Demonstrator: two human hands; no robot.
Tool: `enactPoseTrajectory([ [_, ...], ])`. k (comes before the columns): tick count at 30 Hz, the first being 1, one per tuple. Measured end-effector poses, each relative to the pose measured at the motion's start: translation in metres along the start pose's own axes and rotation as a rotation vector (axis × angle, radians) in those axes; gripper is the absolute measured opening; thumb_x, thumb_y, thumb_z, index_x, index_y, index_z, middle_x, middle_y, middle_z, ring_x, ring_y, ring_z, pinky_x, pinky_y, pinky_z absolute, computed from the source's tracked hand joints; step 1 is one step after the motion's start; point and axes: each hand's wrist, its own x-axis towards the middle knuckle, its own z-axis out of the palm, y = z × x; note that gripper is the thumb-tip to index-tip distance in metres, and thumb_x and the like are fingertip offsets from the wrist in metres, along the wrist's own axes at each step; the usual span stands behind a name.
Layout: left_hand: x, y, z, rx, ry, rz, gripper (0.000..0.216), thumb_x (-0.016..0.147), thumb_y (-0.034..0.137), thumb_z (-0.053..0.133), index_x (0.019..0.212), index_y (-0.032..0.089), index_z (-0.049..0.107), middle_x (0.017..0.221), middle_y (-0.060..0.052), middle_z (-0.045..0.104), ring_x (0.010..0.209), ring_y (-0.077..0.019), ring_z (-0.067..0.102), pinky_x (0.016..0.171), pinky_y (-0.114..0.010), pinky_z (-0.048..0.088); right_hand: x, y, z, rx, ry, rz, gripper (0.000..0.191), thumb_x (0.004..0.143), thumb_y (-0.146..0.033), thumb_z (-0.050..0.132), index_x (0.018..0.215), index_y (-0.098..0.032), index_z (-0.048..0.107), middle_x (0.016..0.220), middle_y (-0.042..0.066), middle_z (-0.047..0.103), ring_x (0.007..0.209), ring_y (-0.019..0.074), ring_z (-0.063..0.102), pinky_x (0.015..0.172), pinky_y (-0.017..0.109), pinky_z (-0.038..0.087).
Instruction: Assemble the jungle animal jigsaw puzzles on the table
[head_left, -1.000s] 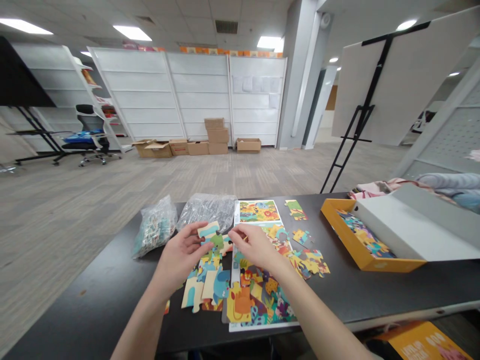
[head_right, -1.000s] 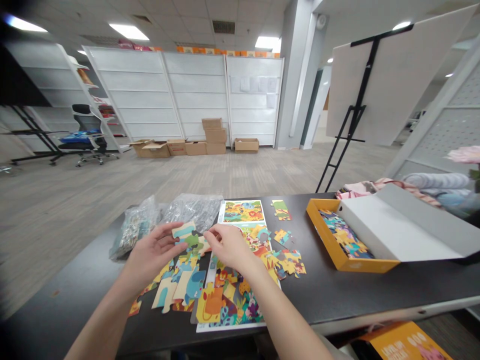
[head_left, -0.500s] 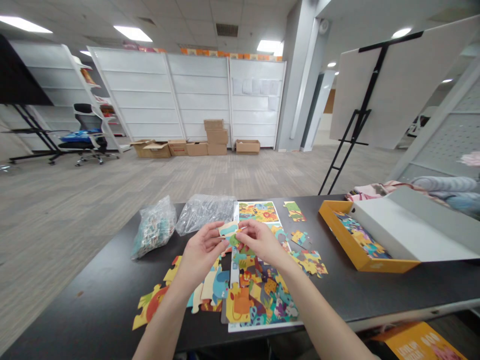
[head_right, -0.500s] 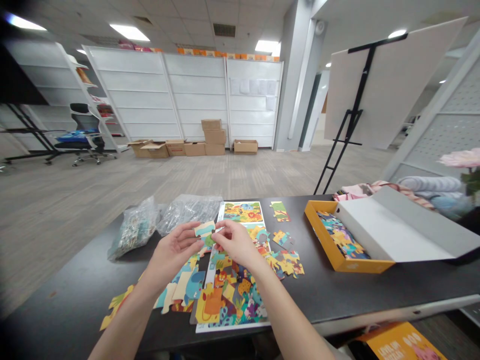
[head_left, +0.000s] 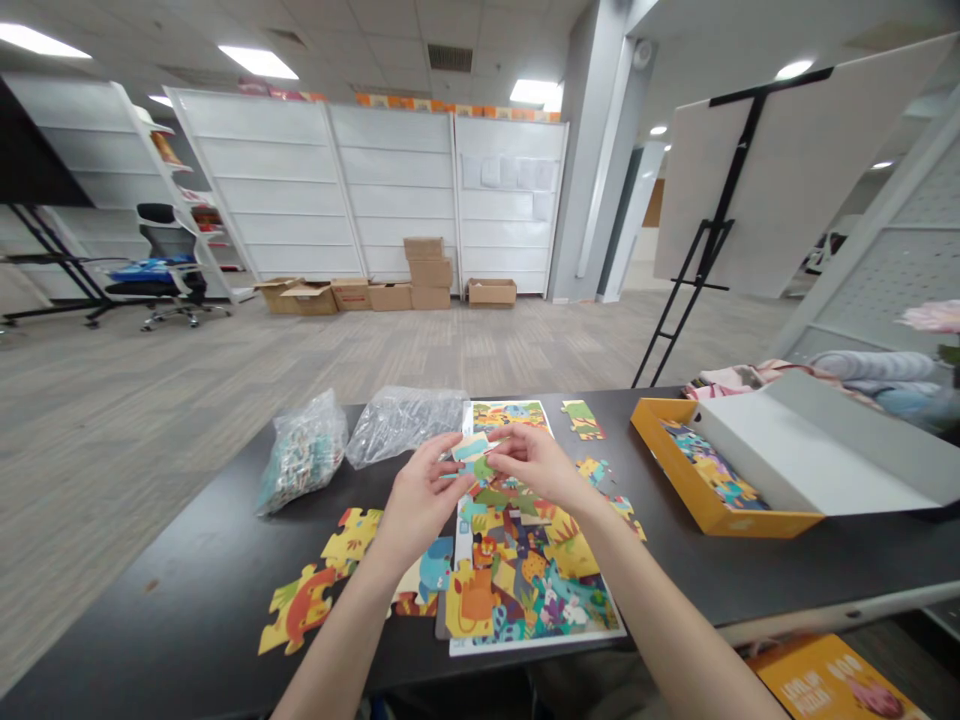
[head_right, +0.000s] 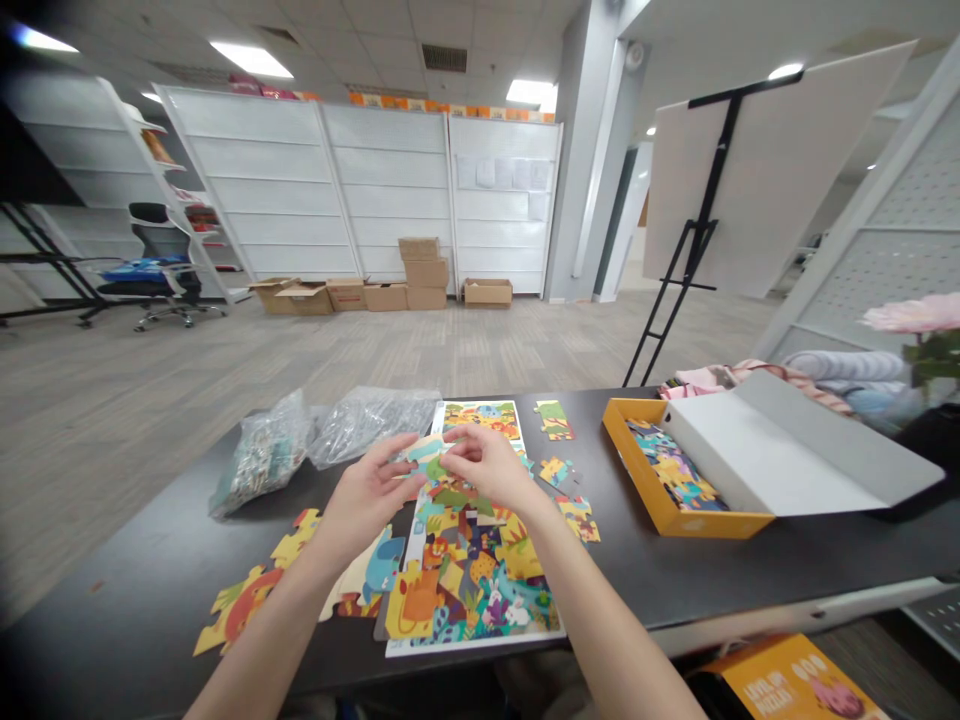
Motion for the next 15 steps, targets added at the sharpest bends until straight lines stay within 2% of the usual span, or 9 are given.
enactPoseTrajectory([
  [2,0.008,0.002,0.005,0.102,-0.002,0.099,0.053,0.075,0.034,0.075,0.123,0.018,0.063,0.144,-0.015,0.05,0.091,-0.0191,0.07,0.075,-0.037,0.065,0.003,-0.004,-0.009,-0.005,0.002,-0.009,0.034,0.076,-0.037,0.076,0.101,-0.02,0.061,0.072,-0.002,0.068,0.066,0.0155,0.068,0.067,0.031,0.057],
  [3,0.013,0.004,0.008,0.163,-0.02,0.156,0.05,0.075,0.031,0.075,0.122,0.018,0.064,0.145,-0.015,0.049,0.092,-0.0191,0.069,0.076,-0.037,0.064,0.004,-0.005,-0.015,-0.019,0.005,-0.018,0.034,0.076,-0.037,0.077,0.1,-0.02,0.061,0.071,-0.003,0.068,0.066,0.0153,0.068,0.068,0.031,0.056],
  [8,0.056,0.016,0.028,0.435,-0.205,0.361,0.037,0.082,0.022,0.069,0.118,0.017,0.065,0.123,-0.011,0.065,0.106,-0.023,0.066,0.085,-0.036,0.06,0.017,-0.01,-0.059,-0.061,0.028,0.007,0.037,0.073,-0.035,0.08,0.099,-0.017,0.062,0.072,0.0,0.071,0.067,0.015,0.068,0.067,0.03,0.056],
  [11,0.087,0.022,0.051,0.729,-0.276,0.471,0.029,0.087,0.023,0.065,0.115,0.016,0.063,0.119,-0.01,0.069,0.112,-0.0239,0.064,0.099,-0.039,0.052,0.026,-0.003,-0.096,-0.103,0.074,0.012,0.038,0.074,-0.037,0.079,0.102,-0.016,0.063,0.077,0.003,0.073,0.07,0.0157,0.07,0.068,0.029,0.057],
  [13,0.108,0.02,0.069,0.783,-0.317,0.488,0.03,0.086,0.022,0.066,0.115,0.017,0.063,0.121,-0.009,0.069,0.12,-0.0253,0.059,0.105,-0.039,0.047,0.031,0.008,-0.122,-0.242,0.206,0.002,0.032,0.083,-0.039,0.07,0.105,-0.016,0.064,0.083,0.005,0.075,0.072,0.0161,0.07,0.066,0.028,0.057],
  [15,0.128,0.015,0.087,0.83,-0.353,0.478,0.033,0.084,0.017,0.066,0.117,0.018,0.063,0.122,-0.008,0.069,0.122,-0.0263,0.058,0.104,-0.038,0.046,0.032,0.023,-0.147,-0.507,0.465,0.01,0.026,0.094,-0.036,0.053,0.106,-0.016,0.064,0.09,0.007,0.076,0.074,0.0159,0.071,0.066,0.028,0.057],
])
